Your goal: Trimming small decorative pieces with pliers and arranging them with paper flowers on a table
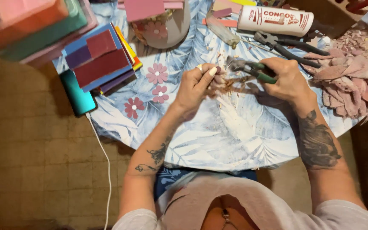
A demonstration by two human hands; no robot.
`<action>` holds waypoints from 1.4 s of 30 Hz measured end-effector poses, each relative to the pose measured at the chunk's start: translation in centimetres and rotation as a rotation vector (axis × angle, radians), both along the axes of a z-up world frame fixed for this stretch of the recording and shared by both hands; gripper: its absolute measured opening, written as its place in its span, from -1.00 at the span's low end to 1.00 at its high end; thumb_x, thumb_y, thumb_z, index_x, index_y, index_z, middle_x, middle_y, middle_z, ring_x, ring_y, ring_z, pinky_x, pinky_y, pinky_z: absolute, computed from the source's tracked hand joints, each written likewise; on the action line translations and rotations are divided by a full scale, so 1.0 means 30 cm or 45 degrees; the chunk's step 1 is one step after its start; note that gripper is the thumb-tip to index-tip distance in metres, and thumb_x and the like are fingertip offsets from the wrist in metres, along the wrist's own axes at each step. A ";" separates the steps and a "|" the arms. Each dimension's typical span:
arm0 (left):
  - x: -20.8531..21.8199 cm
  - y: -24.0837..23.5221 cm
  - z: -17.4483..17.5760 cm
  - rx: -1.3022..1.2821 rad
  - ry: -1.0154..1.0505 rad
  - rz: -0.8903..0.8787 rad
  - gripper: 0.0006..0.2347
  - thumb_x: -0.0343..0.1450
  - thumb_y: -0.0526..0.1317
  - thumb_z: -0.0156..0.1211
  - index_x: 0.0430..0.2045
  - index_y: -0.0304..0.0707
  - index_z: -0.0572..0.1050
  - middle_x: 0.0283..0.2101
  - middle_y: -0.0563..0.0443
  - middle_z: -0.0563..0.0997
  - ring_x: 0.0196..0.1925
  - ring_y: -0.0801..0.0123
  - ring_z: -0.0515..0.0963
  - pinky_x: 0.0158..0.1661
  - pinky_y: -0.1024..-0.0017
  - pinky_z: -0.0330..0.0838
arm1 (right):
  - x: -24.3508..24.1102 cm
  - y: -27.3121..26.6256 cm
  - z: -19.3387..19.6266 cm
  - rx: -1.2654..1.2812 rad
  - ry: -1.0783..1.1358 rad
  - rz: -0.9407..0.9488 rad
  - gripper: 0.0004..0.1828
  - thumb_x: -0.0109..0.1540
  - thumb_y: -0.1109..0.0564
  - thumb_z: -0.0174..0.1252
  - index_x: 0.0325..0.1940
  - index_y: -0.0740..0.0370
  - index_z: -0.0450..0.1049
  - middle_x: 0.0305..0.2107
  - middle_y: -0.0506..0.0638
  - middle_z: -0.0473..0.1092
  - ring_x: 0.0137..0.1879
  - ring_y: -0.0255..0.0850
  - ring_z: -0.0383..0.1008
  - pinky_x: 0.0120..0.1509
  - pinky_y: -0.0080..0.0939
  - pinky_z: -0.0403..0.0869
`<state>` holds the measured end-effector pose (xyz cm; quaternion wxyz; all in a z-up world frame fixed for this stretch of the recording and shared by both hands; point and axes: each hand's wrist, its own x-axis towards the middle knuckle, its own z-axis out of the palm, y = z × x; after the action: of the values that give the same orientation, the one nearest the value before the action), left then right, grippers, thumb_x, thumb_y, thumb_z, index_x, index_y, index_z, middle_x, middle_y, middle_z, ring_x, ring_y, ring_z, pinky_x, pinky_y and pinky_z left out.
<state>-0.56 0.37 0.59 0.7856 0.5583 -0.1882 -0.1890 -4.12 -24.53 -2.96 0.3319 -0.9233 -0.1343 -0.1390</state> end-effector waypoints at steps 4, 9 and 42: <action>0.033 -0.033 -0.091 -0.151 0.193 -0.016 -0.77 0.38 -0.23 -0.14 -0.20 -0.40 0.35 -0.35 -0.10 0.53 -0.38 0.56 0.53 -0.48 0.79 0.44 | 0.011 -0.026 -0.009 0.078 -0.082 -0.093 -0.72 -0.03 0.26 0.16 -0.23 0.26 0.42 -0.48 0.11 0.36 -0.31 0.04 0.39 -0.27 -0.15 0.36; 0.051 -0.037 -0.122 -0.354 0.355 -0.061 -0.71 0.39 -0.22 -0.14 -0.06 -0.40 0.23 -0.19 -0.23 0.48 -0.44 0.46 0.56 -0.61 0.76 0.42 | 0.023 -0.024 -0.012 0.179 -0.039 -0.096 -0.64 -0.11 0.25 0.18 -0.23 0.27 0.41 -0.49 0.13 0.36 -0.30 0.05 0.39 -0.27 -0.08 0.33; 0.043 -0.018 -0.107 -0.853 0.703 -0.321 -0.62 0.43 -0.13 -0.34 0.12 -0.28 0.04 0.21 -0.08 0.08 0.10 0.21 0.28 -0.16 0.44 0.32 | 0.020 0.009 0.063 -0.057 0.037 -0.053 -0.78 0.09 0.19 0.07 -0.23 0.35 0.35 -0.38 0.13 0.36 -0.31 -0.07 0.35 -0.24 -0.18 0.27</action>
<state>0.74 -0.17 -2.62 0.9146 0.1748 -0.0889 -0.3536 -3.53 -24.26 -1.05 0.3099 -0.9351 -0.1131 -0.1294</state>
